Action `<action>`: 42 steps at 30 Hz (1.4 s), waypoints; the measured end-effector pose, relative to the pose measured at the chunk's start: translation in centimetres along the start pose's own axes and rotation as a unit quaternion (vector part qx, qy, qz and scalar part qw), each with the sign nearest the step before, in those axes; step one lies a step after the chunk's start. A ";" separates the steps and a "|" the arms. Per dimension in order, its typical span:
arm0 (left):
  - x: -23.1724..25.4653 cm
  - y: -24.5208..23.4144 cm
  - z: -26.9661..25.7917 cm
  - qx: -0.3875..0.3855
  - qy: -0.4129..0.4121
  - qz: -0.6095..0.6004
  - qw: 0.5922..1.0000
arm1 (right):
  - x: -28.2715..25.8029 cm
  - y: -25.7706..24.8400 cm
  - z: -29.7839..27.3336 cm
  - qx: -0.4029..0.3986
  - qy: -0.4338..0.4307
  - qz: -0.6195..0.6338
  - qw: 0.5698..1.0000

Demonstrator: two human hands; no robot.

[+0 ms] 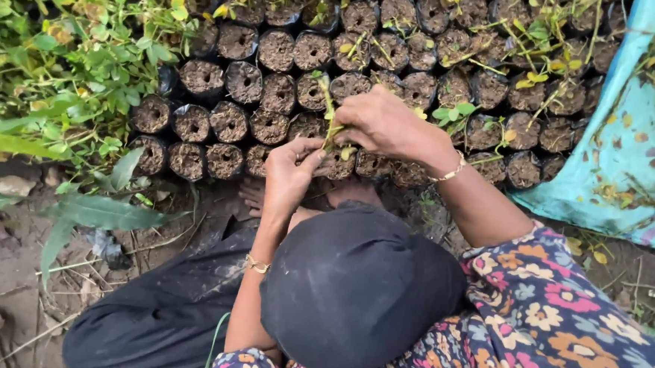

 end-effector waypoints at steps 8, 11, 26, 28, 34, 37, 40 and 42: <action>0.0 -1.6 -0.4 -0.111 0.077 0.202 0.970 | -0.8 2.0 -3.3 0.070 0.103 0.152 0.981; -0.1 -1.3 -0.9 -0.125 0.072 0.270 0.952 | 0.3 4.2 -5.4 0.092 0.143 0.198 0.965; -1.6 -3.9 2.8 0.073 -0.029 -0.024 0.997 | 12.6 -0.8 -10.6 0.203 0.295 -0.194 0.914; -1.9 -4.2 2.4 0.085 -0.031 -0.048 0.995 | 12.7 -0.5 -10.5 0.198 0.309 -0.167 0.915; -3.2 -4.0 2.8 0.136 -0.059 -0.173 0.974 | 4.6 -2.6 -3.7 0.211 0.111 -0.014 0.971; -1.7 -3.2 2.1 0.090 -0.048 -0.230 0.968 | 1.0 -1.8 -1.1 0.136 0.037 -0.083 0.986; -1.2 -2.3 1.8 0.039 -0.050 -0.233 0.970 | 0.1 -0.5 0.3 0.119 -0.017 -0.129 0.984; -1.7 -1.9 1.7 0.015 -0.066 -0.218 0.974 | 0.3 0.1 0.8 0.142 -0.066 -0.208 0.965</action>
Point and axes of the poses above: each hand's wrist, its own z-axis towards the middle knuckle, its own y-axis out of the palm, x = y × z, the point moved 8 cm from there along z, towards the middle knuckle, and after that the axes turned 13 degrees about x, right-handed, at the moved point
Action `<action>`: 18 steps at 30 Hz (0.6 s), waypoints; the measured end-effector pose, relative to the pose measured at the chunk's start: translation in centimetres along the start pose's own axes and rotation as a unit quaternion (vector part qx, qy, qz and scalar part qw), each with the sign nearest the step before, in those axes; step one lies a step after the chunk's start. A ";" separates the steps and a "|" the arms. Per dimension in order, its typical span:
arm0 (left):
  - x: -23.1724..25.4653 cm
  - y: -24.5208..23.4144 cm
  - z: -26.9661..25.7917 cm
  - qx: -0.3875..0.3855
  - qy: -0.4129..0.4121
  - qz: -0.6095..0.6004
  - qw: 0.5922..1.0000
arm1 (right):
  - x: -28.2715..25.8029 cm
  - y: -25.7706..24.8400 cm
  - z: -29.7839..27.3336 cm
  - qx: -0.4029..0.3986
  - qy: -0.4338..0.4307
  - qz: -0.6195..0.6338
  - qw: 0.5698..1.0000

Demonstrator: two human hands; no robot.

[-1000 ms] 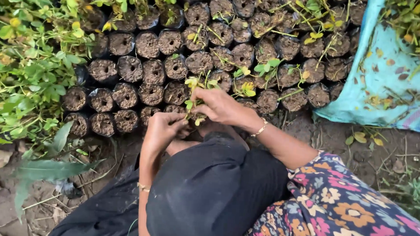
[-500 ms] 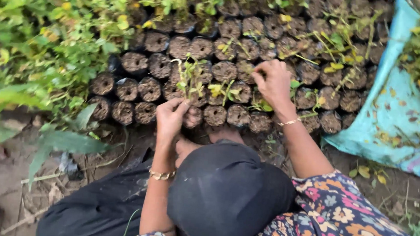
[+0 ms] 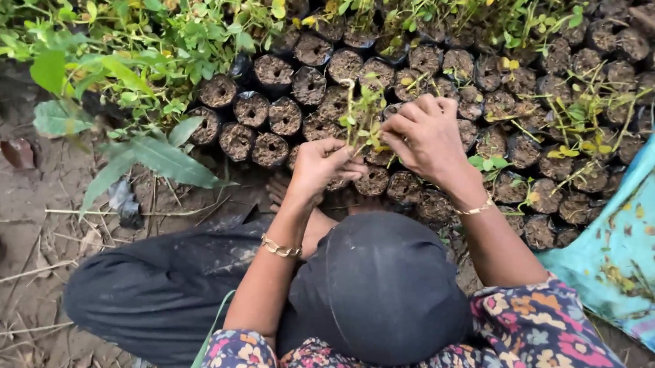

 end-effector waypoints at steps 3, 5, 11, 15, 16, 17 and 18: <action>-0.7 -0.3 0.4 -0.012 -0.024 -0.015 1.000 | -0.8 -0.3 1.0 0.020 -0.025 -0.045 0.998; -0.4 0.0 0.1 -0.020 -0.025 -0.003 0.999 | -0.7 -0.2 0.9 0.025 -0.033 -0.055 0.998; -0.7 -0.5 0.5 -0.002 -0.022 0.000 1.000 | -1.0 -1.1 2.5 0.080 0.039 0.003 0.996; 1.5 -1.7 0.8 0.049 0.015 -0.028 0.998 | 3.5 2.2 -1.6 0.066 0.388 0.361 0.846; 1.4 -1.8 1.0 0.051 0.017 -0.030 0.998 | 2.2 1.6 -0.9 0.065 0.385 0.363 0.846; 1.3 -1.8 1.1 0.052 0.018 -0.028 0.998 | 0.1 3.4 -1.4 -0.085 0.442 0.407 0.795; 1.2 -1.8 1.3 0.054 0.019 -0.026 0.998 | -2.4 4.5 -2.5 -0.232 0.485 0.439 0.720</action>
Point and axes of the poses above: each hand's wrist, its own z-axis towards the middle knuckle, its own y-axis out of the palm, x = y × z, the point moved 8 cm from there along z, towards the middle knuckle, and after that the axes turned 13 degrees about x, right-handed, at the moved point
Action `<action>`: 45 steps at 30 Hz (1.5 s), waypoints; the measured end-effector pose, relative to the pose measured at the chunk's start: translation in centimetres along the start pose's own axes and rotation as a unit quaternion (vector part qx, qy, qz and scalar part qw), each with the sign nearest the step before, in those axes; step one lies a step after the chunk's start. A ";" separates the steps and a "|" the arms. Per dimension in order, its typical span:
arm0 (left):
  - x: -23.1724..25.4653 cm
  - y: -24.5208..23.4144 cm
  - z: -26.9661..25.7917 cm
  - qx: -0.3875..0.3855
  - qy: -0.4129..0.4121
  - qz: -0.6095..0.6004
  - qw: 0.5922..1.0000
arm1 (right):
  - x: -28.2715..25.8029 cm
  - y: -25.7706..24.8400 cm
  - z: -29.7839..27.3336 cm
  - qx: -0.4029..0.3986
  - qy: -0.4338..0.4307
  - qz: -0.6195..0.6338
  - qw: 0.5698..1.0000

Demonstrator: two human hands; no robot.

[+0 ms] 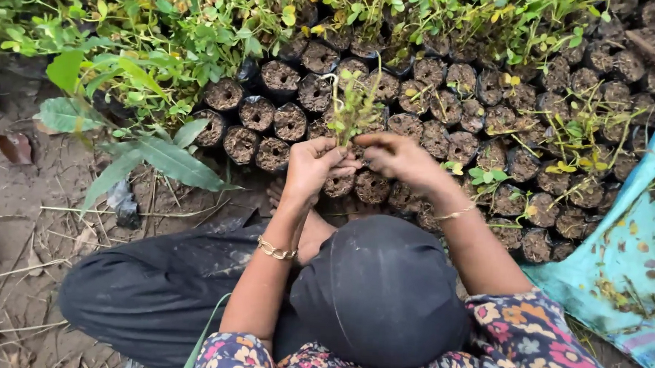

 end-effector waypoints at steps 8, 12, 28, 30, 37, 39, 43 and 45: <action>4.0 0.3 -2.3 0.033 0.098 0.217 0.971 | -0.5 2.1 4.9 0.020 -0.020 0.087 0.996; 5.2 -0.1 -2.8 0.059 0.126 0.234 0.962 | -1.4 2.2 5.6 0.016 -0.029 0.088 0.996; 6.2 -1.9 -0.6 0.081 0.248 0.243 0.934 | -2.1 0.2 22.2 0.240 -0.047 0.183 0.952; 5.1 -2.1 0.1 0.072 0.218 0.255 0.939 | -3.6 -0.3 21.4 0.286 -0.113 0.046 0.950; 5.1 -1.7 0.0 0.057 0.214 0.223 0.949 | -4.7 2.0 21.8 0.304 -0.337 -0.154 0.878; 5.3 -1.4 -0.1 0.052 0.218 0.226 0.948 | -4.6 4.2 21.7 0.265 -0.406 -0.198 0.852; 4.5 -1.1 -0.2 0.016 0.210 0.253 0.944 | -4.6 4.1 21.3 0.287 -0.374 -0.242 0.848; 6.0 -0.3 -1.0 0.047 0.311 0.344 0.885 | -5.1 4.5 21.4 0.248 -0.422 -0.276 0.827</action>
Point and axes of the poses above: each hand's wrist, its own z-axis towards the middle knuckle, its own y-axis out of the palm, x = y × z, the point moved 8 cm from there along z, towards the middle knuckle, and after that the axes turned 13 degrees about x, right-handed, at the moved point
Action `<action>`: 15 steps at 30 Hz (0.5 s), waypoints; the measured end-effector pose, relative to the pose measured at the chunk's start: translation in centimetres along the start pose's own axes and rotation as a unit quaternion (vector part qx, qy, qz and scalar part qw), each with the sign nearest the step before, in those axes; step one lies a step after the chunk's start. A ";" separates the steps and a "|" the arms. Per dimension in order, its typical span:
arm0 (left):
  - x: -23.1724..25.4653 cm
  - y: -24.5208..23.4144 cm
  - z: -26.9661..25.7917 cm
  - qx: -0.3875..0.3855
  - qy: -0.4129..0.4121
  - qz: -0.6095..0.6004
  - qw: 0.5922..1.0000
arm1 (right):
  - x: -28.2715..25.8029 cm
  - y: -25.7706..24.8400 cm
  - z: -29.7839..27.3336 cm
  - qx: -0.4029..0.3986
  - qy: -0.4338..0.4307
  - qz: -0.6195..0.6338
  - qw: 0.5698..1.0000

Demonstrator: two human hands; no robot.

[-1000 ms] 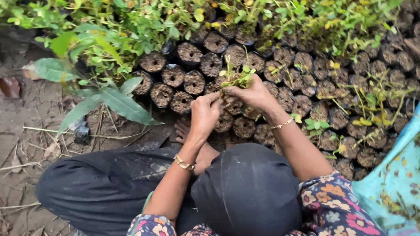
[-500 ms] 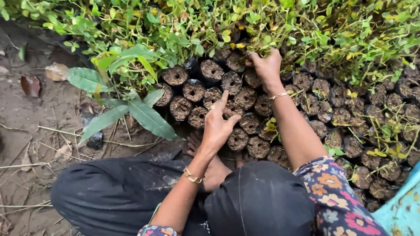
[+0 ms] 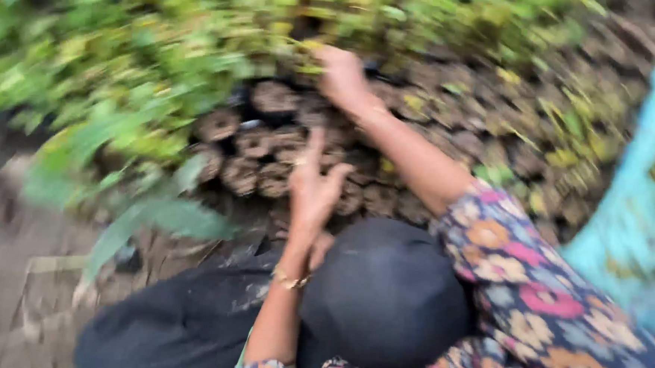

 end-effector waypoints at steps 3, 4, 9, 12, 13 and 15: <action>0.8 -0.6 -0.3 -0.027 -0.027 -0.030 0.999 | 5.4 4.8 -2.1 -0.021 0.004 -0.058 0.998; 0.7 -0.2 -0.3 -0.049 -0.021 -0.033 0.998 | 4.8 4.2 -2.1 -0.013 0.020 -0.073 0.997; -0.9 -0.3 0.2 -0.047 -0.051 -0.005 0.998 | 3.7 5.6 -1.0 -0.046 0.092 -0.104 0.989; -2.0 0.7 -0.3 -0.055 -0.072 -0.012 0.996 | 4.4 3.6 -1.6 -0.008 0.098 0.080 0.992; -1.0 0.7 -0.4 -0.061 -0.067 -0.012 0.996 | 3.0 -0.9 -1.1 -0.001 0.101 0.076 0.992; 0.6 0.5 -1.0 -0.065 -0.062 0.025 0.996 | 1.2 -6.4 -2.4 -0.150 0.327 0.268 0.894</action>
Point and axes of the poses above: each hand's wrist, its own z-axis towards the middle knuckle, its own y-axis out of the palm, x = y × z, the point moved 8 cm from there along z, towards the middle knuckle, and after that the axes turned 13 degrees about x, right-handed, at the moved point
